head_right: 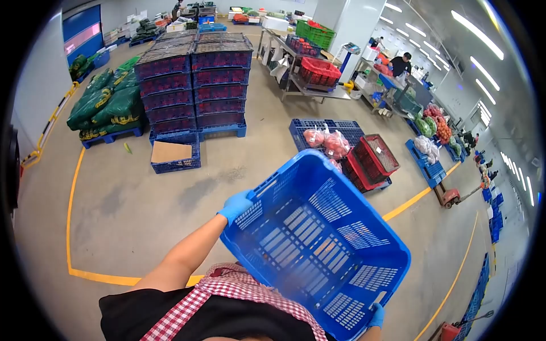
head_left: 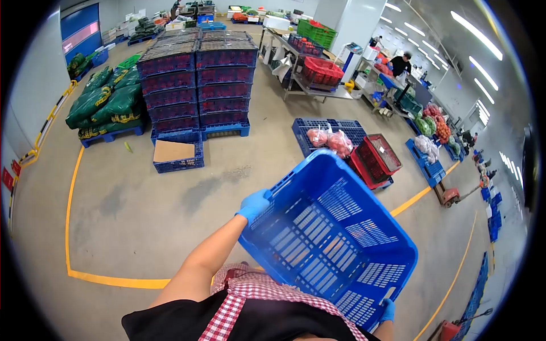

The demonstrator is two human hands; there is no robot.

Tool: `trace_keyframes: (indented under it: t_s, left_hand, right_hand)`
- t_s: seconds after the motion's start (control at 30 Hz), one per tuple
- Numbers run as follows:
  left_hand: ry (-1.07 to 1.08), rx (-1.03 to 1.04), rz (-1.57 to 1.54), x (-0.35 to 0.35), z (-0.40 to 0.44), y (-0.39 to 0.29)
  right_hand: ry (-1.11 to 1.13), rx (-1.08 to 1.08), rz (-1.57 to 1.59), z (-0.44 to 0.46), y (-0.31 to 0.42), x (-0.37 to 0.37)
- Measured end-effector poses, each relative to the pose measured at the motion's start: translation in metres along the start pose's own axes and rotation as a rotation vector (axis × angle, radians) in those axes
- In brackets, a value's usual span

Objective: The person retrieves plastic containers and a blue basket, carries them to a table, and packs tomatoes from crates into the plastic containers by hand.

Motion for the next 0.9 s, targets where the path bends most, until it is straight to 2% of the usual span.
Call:
trace_keyframes:
  t_s: [0.1, 0.13, 0.23, 0.27, 0.37, 0.43, 0.5, 0.53, 0.57, 0.6, 0.7, 0.73, 0.8, 0.9]
  left_hand:
    - [-0.029, 0.08, -0.011, -0.027, 0.043, -0.032]
    - [-0.051, 0.112, -0.012, -0.035, 0.065, -0.039]
    - [-0.06, 0.091, 0.044, -0.046, 0.127, -0.058]
    - [-0.043, 0.069, 0.049, -0.052, 0.158, -0.061]
    - [-0.055, 0.061, 0.043, -0.068, 0.239, -0.072]
    - [-0.11, 0.099, 0.0, -0.089, 0.285, -0.085]
    - [-0.045, 0.029, -0.015, -0.111, 0.337, -0.091]
    - [-0.034, -0.01, -0.019, -0.121, 0.352, -0.095]
    - [-0.032, -0.045, -0.028, -0.13, 0.368, -0.098]
    - [-0.085, -0.014, -0.031, -0.134, 0.389, -0.09]
    - [-0.066, -0.119, -0.03, -0.146, 0.449, -0.054]
    - [-0.061, -0.114, -0.03, -0.162, 0.478, -0.054]
    - [-0.029, -0.174, -0.035, -0.178, 0.502, -0.039]
    - [-0.068, -0.273, -0.054, -0.208, 0.562, -0.015]
  right_hand:
    - [-0.037, -0.012, 0.182, 0.019, -0.004, 0.016]
    - [-0.045, 0.018, 0.248, 0.006, 0.022, 0.053]
    - [0.01, 0.067, 0.303, 0.049, 0.042, 0.086]
    - [-0.023, 0.119, 0.221, 0.071, 0.063, 0.099]
    - [0.019, 0.139, 0.237, 0.136, 0.115, 0.145]
    - [-0.014, 0.004, 0.117, 0.209, 0.149, 0.158]
    - [0.026, -0.035, 0.049, 0.29, 0.16, 0.154]
    - [0.064, 0.107, 0.217, 0.283, 0.204, 0.193]
    - [0.082, 0.127, 0.185, 0.299, 0.223, 0.214]
    - [0.104, 0.142, 0.149, 0.319, 0.24, 0.232]
    - [0.135, 0.131, 0.009, 0.358, 0.306, 0.303]
    - [0.156, 0.168, -0.015, 0.398, 0.326, 0.32]
    - [0.164, 0.203, -0.141, 0.458, 0.334, 0.33]
    - [0.268, 0.203, -0.112, 0.541, 0.358, 0.382]
Point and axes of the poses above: each hand's wrist, its own z-axis towards the middle knuckle, its own x-axis out of the palm, y = z × x, the point moved 1 cm from there along z, towards the middle knuckle, and after that the axes turned 14 degrees about y, right-handed, at the moved point
